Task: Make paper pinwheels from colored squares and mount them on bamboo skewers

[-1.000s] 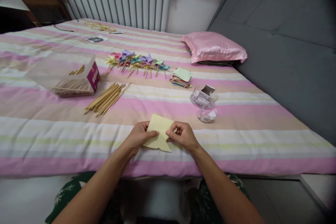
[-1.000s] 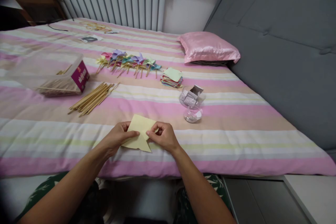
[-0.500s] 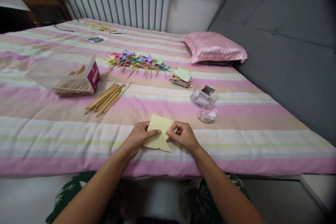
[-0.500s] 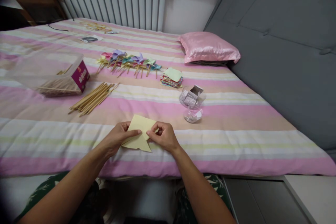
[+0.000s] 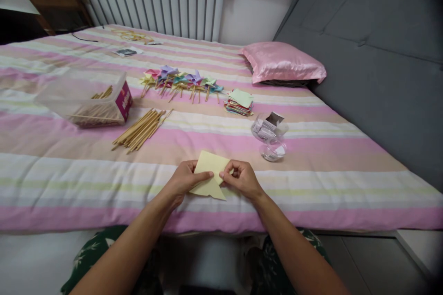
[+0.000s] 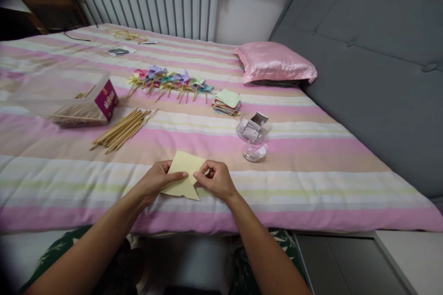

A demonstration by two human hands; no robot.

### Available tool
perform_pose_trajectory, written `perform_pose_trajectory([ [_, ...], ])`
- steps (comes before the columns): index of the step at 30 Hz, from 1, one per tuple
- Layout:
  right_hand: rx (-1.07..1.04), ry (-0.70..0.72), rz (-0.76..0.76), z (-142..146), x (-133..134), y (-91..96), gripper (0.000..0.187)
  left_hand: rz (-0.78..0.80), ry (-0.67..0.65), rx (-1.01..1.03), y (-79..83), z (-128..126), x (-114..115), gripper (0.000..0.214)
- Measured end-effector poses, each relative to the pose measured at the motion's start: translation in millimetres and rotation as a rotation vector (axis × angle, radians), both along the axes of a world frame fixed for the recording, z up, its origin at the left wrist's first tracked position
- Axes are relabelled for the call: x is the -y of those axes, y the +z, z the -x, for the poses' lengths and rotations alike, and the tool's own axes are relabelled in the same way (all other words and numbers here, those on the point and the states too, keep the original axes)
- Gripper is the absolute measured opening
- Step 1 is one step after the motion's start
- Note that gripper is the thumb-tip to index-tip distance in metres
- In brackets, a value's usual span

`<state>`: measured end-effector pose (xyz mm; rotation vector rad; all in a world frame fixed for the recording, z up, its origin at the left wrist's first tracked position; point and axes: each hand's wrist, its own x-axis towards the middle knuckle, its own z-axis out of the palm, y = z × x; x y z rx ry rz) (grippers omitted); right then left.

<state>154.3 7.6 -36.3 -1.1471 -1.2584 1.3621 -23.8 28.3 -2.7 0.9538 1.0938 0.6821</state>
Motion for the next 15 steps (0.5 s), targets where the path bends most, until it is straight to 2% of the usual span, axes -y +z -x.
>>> perform_pose_trajectory([
  [6,0.006,-0.003,0.016,0.3,0.2,0.4,0.026,-0.013,0.01,0.011,-3.8,-1.1,0.2,0.034],
  [12,-0.035,-0.029,-0.04,2.2,2.0,1.4,0.026,-0.009,0.094,0.024,-6.2,-4.5,1.2,0.034],
  [13,-0.065,-0.047,-0.064,3.2,2.1,1.1,0.029,-0.013,0.117,0.037,-6.3,-5.1,1.5,0.035],
  [15,-0.125,-0.099,-0.111,5.4,2.0,0.1,0.049,-0.023,0.159,0.072,-6.7,-6.5,1.9,0.037],
])
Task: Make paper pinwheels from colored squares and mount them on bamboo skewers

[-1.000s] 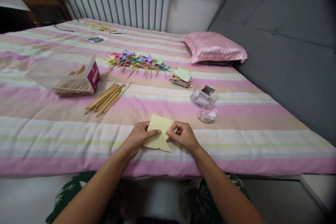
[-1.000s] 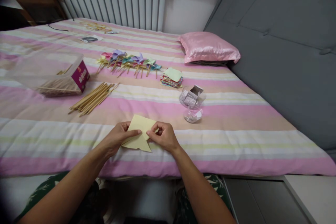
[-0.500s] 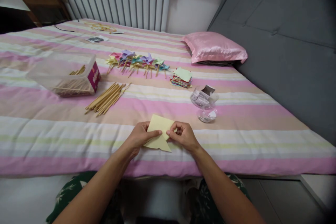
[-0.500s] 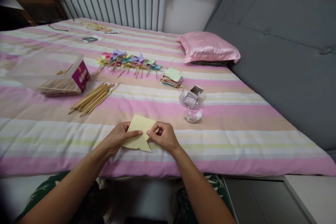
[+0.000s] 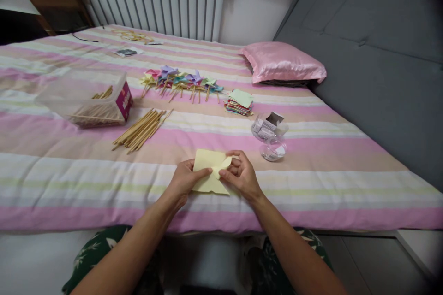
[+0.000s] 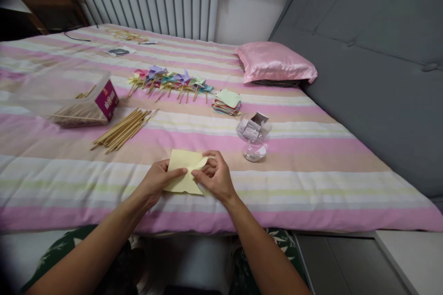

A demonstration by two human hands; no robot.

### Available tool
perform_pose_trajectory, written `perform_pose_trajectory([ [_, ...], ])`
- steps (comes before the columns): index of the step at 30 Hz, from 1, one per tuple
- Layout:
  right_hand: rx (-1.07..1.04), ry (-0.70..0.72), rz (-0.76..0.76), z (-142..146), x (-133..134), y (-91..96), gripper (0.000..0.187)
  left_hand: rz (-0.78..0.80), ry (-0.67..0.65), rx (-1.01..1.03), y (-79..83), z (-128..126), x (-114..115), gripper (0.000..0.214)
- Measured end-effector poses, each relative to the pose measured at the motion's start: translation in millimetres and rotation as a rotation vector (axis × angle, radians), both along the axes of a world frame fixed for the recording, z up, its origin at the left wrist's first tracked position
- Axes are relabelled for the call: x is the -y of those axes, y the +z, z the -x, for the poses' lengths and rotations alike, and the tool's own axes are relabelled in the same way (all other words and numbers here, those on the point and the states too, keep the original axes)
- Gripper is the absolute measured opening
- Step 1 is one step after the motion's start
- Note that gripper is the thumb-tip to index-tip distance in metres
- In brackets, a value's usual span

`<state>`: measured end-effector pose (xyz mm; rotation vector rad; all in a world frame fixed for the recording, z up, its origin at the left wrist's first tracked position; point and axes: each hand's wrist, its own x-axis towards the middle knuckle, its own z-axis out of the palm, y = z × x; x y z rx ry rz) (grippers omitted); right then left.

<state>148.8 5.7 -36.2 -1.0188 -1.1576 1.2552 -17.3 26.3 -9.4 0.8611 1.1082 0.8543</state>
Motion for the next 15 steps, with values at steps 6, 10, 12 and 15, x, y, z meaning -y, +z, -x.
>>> perform_pose_trajectory([
  [6,0.06,-0.016,-0.042,4,0,-2.6,0.062,-0.086,0.117,0.029,-4.8,-5,3,0.039],
  [10,0.187,0.049,-0.046,3,1,-3.7,0.028,-0.134,0.136,0.053,-8.1,-9,6,0.038],
  [12,0.189,0.035,-0.034,3,1,-5.5,0.027,-0.152,0.134,0.044,-8.9,-11,8,0.037],
  [15,0.17,-0.002,-0.024,2,0,-8.8,0.028,-0.18,0.125,0.023,-9.6,-13,10,0.036],
])
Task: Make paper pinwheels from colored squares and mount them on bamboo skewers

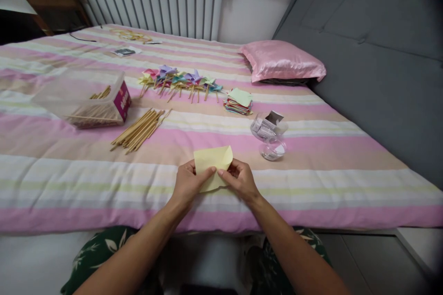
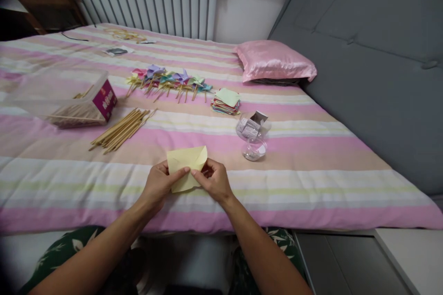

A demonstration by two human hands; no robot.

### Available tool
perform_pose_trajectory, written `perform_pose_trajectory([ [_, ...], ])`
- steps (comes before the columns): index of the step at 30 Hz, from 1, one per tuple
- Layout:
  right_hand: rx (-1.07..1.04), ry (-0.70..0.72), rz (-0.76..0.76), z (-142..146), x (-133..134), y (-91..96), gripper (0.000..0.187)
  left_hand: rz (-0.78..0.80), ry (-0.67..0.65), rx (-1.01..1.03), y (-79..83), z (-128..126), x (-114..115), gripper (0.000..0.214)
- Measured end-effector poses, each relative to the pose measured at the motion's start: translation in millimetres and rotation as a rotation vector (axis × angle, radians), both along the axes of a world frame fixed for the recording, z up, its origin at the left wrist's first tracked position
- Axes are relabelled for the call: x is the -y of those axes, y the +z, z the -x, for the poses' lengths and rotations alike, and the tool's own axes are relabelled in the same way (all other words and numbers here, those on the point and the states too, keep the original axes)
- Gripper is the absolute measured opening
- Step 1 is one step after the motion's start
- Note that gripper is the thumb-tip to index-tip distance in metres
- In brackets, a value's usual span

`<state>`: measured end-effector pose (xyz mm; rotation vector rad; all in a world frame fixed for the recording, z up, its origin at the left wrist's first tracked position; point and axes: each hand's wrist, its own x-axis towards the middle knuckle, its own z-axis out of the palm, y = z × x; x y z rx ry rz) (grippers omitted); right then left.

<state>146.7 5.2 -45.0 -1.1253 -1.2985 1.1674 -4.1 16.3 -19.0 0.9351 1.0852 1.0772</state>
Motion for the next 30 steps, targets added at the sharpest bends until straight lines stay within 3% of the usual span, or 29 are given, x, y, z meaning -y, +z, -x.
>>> perform_pose_trajectory([
  [12,-0.125,-0.051,0.024,3,0,-1.6,0.021,0.006,-0.032,-0.024,-0.2,-3,2,0.033],
  [22,-0.354,0.029,0.331,-8,0,17.9,0.028,0.097,-0.201,0.063,17.0,5,-1,0.028],
  [30,-0.301,0.054,0.306,-6,0,18.2,0.026,0.123,-0.183,0.04,13.0,2,1,0.032],
])
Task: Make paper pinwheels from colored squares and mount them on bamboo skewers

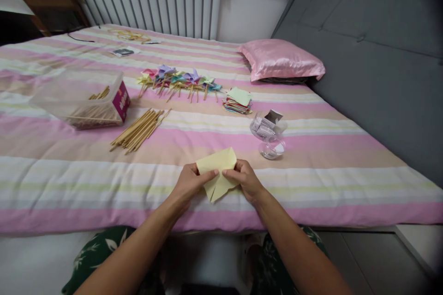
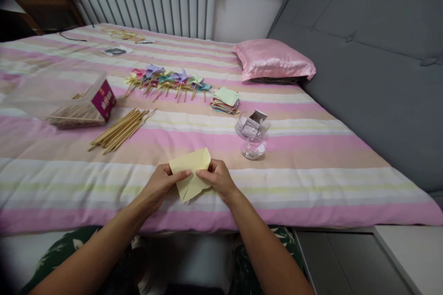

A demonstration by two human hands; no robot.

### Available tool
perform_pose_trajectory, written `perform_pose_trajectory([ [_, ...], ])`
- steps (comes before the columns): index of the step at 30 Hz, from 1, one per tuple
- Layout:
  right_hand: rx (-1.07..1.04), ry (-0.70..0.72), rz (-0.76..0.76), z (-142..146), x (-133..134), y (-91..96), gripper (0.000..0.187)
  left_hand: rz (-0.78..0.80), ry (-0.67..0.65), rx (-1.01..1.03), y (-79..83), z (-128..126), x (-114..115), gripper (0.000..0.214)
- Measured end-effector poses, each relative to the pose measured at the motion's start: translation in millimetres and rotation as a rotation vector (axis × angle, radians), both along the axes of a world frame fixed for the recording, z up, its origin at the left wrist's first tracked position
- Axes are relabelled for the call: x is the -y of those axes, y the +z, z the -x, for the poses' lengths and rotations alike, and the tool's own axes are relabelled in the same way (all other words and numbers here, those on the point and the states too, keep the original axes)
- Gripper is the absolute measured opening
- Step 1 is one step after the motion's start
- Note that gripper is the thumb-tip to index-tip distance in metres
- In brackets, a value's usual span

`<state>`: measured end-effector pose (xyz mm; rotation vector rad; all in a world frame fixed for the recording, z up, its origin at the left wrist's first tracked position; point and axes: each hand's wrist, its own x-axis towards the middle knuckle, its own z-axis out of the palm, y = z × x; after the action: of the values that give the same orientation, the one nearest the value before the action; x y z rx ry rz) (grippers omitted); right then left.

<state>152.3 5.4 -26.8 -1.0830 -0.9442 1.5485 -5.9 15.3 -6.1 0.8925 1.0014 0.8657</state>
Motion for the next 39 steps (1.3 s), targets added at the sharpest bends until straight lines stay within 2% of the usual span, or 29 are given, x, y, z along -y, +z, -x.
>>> perform_pose_trajectory([
  [6,0.026,0.017,-0.036,2,0,-1.6,0.026,-0.031,0.04,-0.067,-5.0,-1,0,0.032],
  [11,0.046,0.023,-0.055,3,0,-2.1,0.03,-0.029,0.063,-0.062,-7.4,-2,-1,0.031],
  [14,0.036,0.021,-0.123,1,-1,-0.7,0.037,0.004,0.121,-0.01,-6.7,-1,-2,0.033],
  [18,0.075,-0.106,-0.242,0,0,0.0,0.043,0.052,0.241,0.118,0.0,5,-8,0.039],
  [22,0.245,-0.237,-0.402,5,7,-1.6,0.035,0.083,0.354,0.164,8.1,12,-15,0.042],
  [25,0.348,-0.186,-0.464,11,13,-3.1,0.028,0.119,0.382,0.19,11.0,14,-17,0.04],
  [30,0.399,-0.064,-0.487,19,17,-6.9,0.021,0.117,0.366,0.179,10.7,14,-15,0.032],
  [39,0.325,-0.025,-0.435,19,12,-14.0,0.016,0.098,0.284,0.157,8.8,13,-12,0.036],
])
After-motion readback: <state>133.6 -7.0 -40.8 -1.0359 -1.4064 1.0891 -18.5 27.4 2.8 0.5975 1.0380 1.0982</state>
